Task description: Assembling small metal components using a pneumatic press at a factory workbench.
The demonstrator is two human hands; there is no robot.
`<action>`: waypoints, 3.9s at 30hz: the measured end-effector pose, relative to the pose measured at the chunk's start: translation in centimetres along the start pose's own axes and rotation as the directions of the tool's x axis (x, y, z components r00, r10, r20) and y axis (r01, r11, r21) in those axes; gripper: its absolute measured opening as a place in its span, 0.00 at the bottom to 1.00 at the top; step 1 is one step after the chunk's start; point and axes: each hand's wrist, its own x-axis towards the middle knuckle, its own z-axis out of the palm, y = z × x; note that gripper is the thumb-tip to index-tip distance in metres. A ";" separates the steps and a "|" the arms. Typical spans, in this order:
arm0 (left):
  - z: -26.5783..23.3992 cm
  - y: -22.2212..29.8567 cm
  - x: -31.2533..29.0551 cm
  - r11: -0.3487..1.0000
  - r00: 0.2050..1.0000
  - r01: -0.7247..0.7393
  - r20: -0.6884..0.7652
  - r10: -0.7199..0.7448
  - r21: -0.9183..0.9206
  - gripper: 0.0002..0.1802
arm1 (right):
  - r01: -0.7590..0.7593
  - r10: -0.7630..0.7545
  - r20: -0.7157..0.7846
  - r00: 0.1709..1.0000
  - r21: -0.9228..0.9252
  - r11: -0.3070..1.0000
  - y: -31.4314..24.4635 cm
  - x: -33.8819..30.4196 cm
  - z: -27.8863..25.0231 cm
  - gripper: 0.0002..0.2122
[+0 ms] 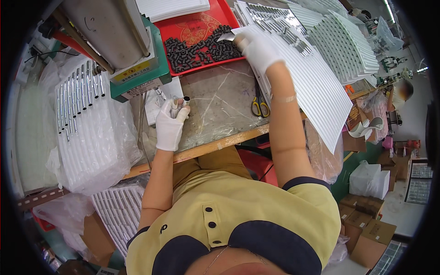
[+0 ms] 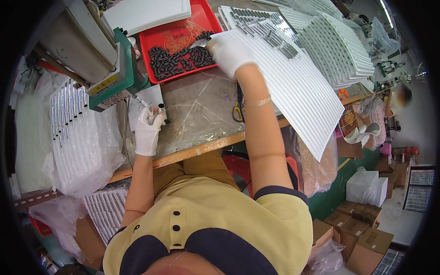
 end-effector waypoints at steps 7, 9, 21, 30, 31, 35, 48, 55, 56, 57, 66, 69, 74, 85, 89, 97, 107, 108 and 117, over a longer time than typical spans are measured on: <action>-0.6 -0.8 -0.5 0.999 1.000 0.015 0.022 -0.014 -0.046 0.10 | -0.425 0.384 -0.202 0.901 -0.230 0.876 13.3 10.9 1.5 0.24; -0.8 -1.3 -0.3 0.994 0.997 -0.059 -0.048 0.055 -0.089 0.11 | -0.431 0.388 -0.198 0.900 -0.272 0.860 12.8 11.1 1.8 0.22; -2.1 0.4 -0.7 0.997 0.993 -0.029 -0.112 0.038 0.077 0.12 | 0.128 -0.074 -0.147 0.986 0.404 0.906 -0.3 0.8 0.8 0.11; -2.8 0.5 -1.5 0.995 0.992 -0.097 -0.079 0.097 0.006 0.12 | 0.002 -0.147 0.091 0.985 0.844 0.536 -9.3 -8.4 10.0 0.10; -2.9 0.3 -1.6 0.995 0.992 -0.091 -0.093 0.087 -0.040 0.12 | 0.089 -0.218 0.050 0.975 0.805 0.586 -9.3 -8.4 10.5 0.10; -3.1 1.1 -1.8 0.997 0.992 -0.034 -0.119 0.042 0.067 0.13 | 0.007 -0.228 0.124 0.966 0.865 0.502 -8.8 -8.6 11.5 0.10; -7.2 2.0 4.2 0.822 0.993 0.006 -0.102 0.063 0.569 0.19 | 0.140 -0.200 0.096 0.975 0.433 0.890 -10.2 -3.0 15.3 0.15; -9.3 -0.5 0.8 0.993 0.985 -0.113 -0.124 0.117 0.036 0.10 | 0.130 -0.187 0.095 0.978 0.423 0.897 -10.5 -3.7 15.9 0.21; -9.2 -0.1 0.1 0.983 0.999 -0.053 -0.017 0.051 -0.175 0.10 | 0.144 -0.183 0.048 0.982 0.440 0.886 -10.3 -4.1 15.7 0.23; -9.0 0.6 -0.6 0.983 0.998 -0.059 -0.015 0.057 -0.175 0.10 | 0.148 -0.184 0.041 0.982 0.439 0.886 -9.6 -4.5 16.1 0.23; -5.1 2.2 -3.8 0.997 0.985 0.061 0.161 -0.069 0.057 0.12 | -0.241 -0.143 0.287 0.947 0.932 0.271 -10.1 -10.0 10.9 0.13; -3.9 2.2 -3.7 0.938 0.992 -0.118 0.075 0.099 0.326 0.13 | -0.185 -0.058 0.225 0.973 0.901 0.391 -9.5 -10.1 11.7 0.10; -3.5 0.4 -3.5 0.939 0.987 -0.156 0.017 0.158 0.308 0.13 | -0.132 -0.049 0.168 0.985 0.897 0.421 -8.9 -10.3 11.7 0.10; -3.4 -1.6 -3.7 0.490 0.716 0.666 0.666 -0.209 -0.563 0.16 | -0.169 0.268 0.490 0.829 0.677 -0.716 -12.6 -9.1 9.7 0.17; -1.9 0.6 -4.6 0.895 0.851 0.422 0.403 -0.336 -0.144 0.16 | -0.392 -0.174 0.377 0.909 0.637 -0.664 -8.7 -9.1 13.2 0.21; -8.0 5.7 -7.4 0.887 0.988 -0.014 0.142 -0.058 0.461 0.13 | -0.166 0.149 0.287 0.946 0.826 -0.538 -8.4 -8.6 10.9 0.17; -37.3 5.2 2.5 0.390 0.716 0.429 -0.570 0.404 0.815 0.22 | -0.217 0.235 -0.056 0.970 0.223 0.950 0.4 -1.1 11.0 0.11; -38.2 4.0 3.6 0.337 0.769 0.381 -0.498 0.402 0.861 0.23 | -0.247 0.249 -0.003 0.968 0.139 0.959 0.8 -0.6 11.0 0.12; -38.7 3.6 4.1 0.341 0.839 0.366 -0.465 0.282 0.866 0.17 | -0.191 0.243 0.150 0.958 -0.294 0.936 1.0 4.2 11.4 0.15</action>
